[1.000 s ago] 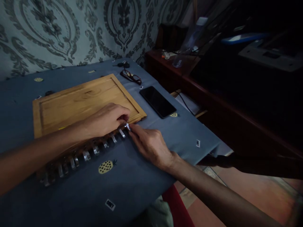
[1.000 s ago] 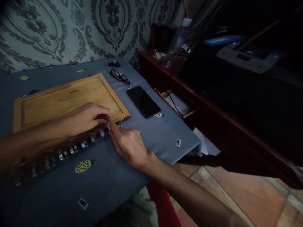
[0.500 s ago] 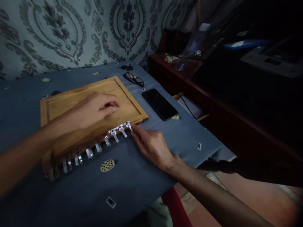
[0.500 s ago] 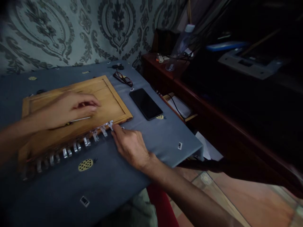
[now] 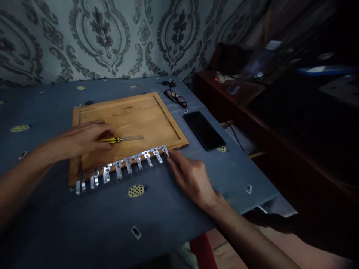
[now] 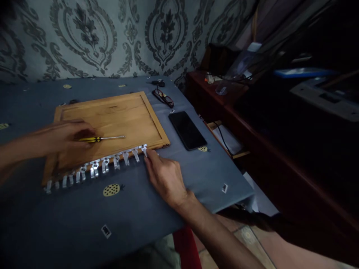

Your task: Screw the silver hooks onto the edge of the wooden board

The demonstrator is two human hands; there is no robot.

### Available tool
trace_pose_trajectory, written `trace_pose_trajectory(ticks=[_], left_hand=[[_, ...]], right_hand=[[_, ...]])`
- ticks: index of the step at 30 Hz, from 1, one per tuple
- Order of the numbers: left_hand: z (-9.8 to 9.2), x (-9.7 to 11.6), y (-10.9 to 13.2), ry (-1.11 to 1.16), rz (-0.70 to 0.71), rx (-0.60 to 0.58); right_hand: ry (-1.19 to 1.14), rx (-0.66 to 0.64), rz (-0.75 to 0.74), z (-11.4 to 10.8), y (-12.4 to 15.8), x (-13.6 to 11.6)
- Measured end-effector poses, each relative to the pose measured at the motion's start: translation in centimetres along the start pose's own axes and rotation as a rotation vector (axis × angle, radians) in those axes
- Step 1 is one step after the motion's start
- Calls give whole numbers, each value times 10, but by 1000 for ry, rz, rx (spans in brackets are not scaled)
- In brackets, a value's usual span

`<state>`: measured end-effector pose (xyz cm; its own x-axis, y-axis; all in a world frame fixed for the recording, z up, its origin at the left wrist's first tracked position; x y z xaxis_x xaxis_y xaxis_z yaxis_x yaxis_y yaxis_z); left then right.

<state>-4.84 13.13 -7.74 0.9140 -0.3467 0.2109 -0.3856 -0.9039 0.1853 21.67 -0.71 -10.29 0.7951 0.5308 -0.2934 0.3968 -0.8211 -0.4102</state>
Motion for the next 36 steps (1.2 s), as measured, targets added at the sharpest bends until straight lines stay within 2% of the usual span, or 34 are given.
trace_pose_trajectory(ticks=[5, 9, 12, 15, 18, 20, 22, 24, 26, 28, 32, 36], left_hand=[[-6, -5, 13, 32, -43, -48], [-33, 13, 26, 116, -81, 18], [-62, 34, 33, 150, -76, 201], [-93, 59, 39, 271, -20, 486], [-114, 88, 45, 485, 162, 699], [-122, 108, 48, 571, 279, 761], [-124, 125, 51, 613, 318, 745], [-121, 137, 53, 618, 264, 735], [-114, 145, 56, 600, 207, 735], [-104, 152, 58, 562, 213, 742], [-85, 161, 52, 434, 247, 709], [-77, 166, 48, 373, 254, 684]], right_hand=[[7, -11, -2, 1, -1, 1], [0, -23, 15, 3, 0, 3], [-9, -42, 32, 4, -1, 3], [-8, -70, 51, 4, -1, 3], [-8, -93, 67, 5, -1, 4], [-11, -102, 75, 6, -1, 4], [-5, -112, 76, 7, -1, 4], [5, -122, 78, 7, -1, 4], [11, -127, 79, 8, -1, 4], [7, -130, 77, 8, -1, 4], [5, -135, 73, 9, -2, 3], [0, -133, 84, 8, -1, 3]])
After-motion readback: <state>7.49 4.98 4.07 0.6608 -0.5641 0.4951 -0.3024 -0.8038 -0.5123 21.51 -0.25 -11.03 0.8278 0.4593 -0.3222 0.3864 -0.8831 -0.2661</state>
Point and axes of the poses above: each hand's wrist, its own y-axis away from the middle knuckle, its own z-axis out of the palm, x = y × z, the point moved 7 cm from there along -y, towards the middle knuckle, and after that the axes turned 14 degrees about -z, right-handed, at the moved point
